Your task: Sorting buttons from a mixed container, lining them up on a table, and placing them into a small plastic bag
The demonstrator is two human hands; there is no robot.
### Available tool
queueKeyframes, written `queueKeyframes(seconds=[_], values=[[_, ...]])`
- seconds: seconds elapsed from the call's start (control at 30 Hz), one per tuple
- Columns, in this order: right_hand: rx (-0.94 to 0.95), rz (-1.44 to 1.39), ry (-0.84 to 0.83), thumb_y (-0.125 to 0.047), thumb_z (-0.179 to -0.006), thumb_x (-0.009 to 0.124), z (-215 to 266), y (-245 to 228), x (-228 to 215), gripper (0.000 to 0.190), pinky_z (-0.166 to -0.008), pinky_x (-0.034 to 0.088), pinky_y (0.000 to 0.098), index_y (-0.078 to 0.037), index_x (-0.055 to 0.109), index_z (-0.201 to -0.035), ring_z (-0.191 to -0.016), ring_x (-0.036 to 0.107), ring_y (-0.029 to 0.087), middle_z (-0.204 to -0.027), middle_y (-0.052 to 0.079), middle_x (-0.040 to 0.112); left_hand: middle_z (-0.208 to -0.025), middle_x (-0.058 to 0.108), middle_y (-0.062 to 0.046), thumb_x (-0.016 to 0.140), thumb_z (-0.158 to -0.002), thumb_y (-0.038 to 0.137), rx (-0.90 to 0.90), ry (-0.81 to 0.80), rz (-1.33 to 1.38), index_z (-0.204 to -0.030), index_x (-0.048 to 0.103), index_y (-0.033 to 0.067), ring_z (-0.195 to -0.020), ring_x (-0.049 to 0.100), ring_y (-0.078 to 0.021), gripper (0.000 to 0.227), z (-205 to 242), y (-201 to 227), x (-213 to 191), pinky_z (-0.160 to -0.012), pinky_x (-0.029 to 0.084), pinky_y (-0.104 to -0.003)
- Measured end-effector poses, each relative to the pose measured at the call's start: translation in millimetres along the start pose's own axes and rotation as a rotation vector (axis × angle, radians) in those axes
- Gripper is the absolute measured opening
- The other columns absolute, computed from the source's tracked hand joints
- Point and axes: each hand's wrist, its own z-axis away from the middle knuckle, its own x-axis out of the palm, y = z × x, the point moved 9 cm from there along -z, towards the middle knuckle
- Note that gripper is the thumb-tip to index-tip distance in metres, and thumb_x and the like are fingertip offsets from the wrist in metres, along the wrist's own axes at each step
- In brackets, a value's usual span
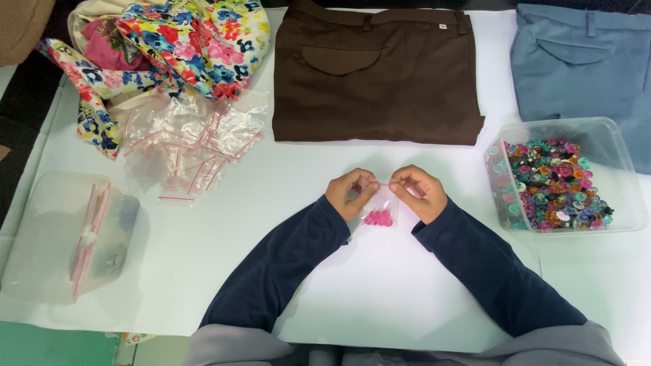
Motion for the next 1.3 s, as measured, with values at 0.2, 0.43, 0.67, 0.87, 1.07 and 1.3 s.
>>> queueKeyframes(seconds=[0.2, 0.43, 0.67, 0.87, 1.07, 1.3], values=[[-0.032, 0.085, -0.006, -0.005, -0.092, 0.076, -0.1, -7.4, 1.7, 0.007, -0.08, 0.051, 0.0264, -0.001, 0.072, -0.094, -0.082, 0.057, 0.012, -0.086, 0.008, 0.065, -0.077, 0.072, -0.008, 0.071, -0.096, 0.013, 0.016, -0.023, -0.033, -0.097, 0.068, 0.0094, -0.07, 0.064, -0.0207, 0.005, 1.8, 4.0, 3.2, -0.072, 0.055, -0.034], [-0.03, 0.022, -0.042, -0.002, -0.092, 0.074, 0.2, -13.9, 5.6, 0.004, -0.082, 0.051, 0.0295, -0.002, 0.071, -0.095, -0.084, 0.057, 0.012, -0.087, 0.006, 0.065, -0.075, 0.067, -0.01, 0.074, -0.094, 0.016, 0.025, -0.007, -0.041, -0.098, 0.068, 0.0092, -0.071, 0.062, -0.0217, 0.01, 2.1, 15.7, 0.4, -0.072, 0.054, -0.035], [-0.133, 0.109, -0.09, -0.005, -0.089, 0.079, -2.1, -22.3, 10.5, 0.008, -0.081, 0.052, 0.0332, -0.001, 0.072, -0.09, -0.082, 0.062, 0.017, -0.087, 0.011, 0.068, -0.075, 0.068, -0.008, 0.077, -0.091, 0.016, 0.051, -0.037, -0.045, -0.097, 0.07, 0.0111, -0.071, 0.063, -0.0205, 0.01, 2.5, 20.7, 4.6, -0.073, 0.055, -0.033], [-0.168, 0.134, -0.097, -0.003, -0.088, 0.08, -1.8, -26.7, 13.2, 0.007, -0.081, 0.052, 0.0344, -0.001, 0.073, -0.088, -0.081, 0.065, 0.02, -0.086, 0.012, 0.068, -0.074, 0.067, -0.009, 0.075, -0.092, 0.015, 0.056, -0.045, -0.054, -0.095, 0.071, 0.0109, -0.069, 0.06, -0.0205, 0.006, 2.0, 15.0, 6.3, -0.07, 0.053, -0.033], [-0.165, 0.128, -0.108, -0.005, -0.088, 0.08, -1.5, -22.2, 13.6, 0.008, -0.08, 0.052, 0.0348, -0.002, 0.072, -0.087, -0.081, 0.065, 0.02, -0.086, 0.011, 0.069, -0.073, 0.067, -0.007, 0.076, -0.091, 0.017, 0.047, -0.048, -0.061, -0.095, 0.071, 0.013, -0.069, 0.06, -0.0198, 0.007, 3.6, 2.5, 8.7, -0.07, 0.053, -0.032], [-0.088, 0.074, -0.051, -0.004, -0.089, 0.079, -1.9, -21.7, 9.6, 0.007, -0.076, 0.051, 0.0314, -0.001, 0.073, -0.092, -0.077, 0.061, 0.015, -0.085, 0.01, 0.068, -0.077, 0.068, -0.009, 0.077, -0.089, 0.013, 0.018, -0.02, 0.001, -0.098, 0.069, 0.0103, -0.073, 0.062, -0.0194, 0.012, 1.7, 20.8, 0.3, -0.074, 0.054, -0.032]])
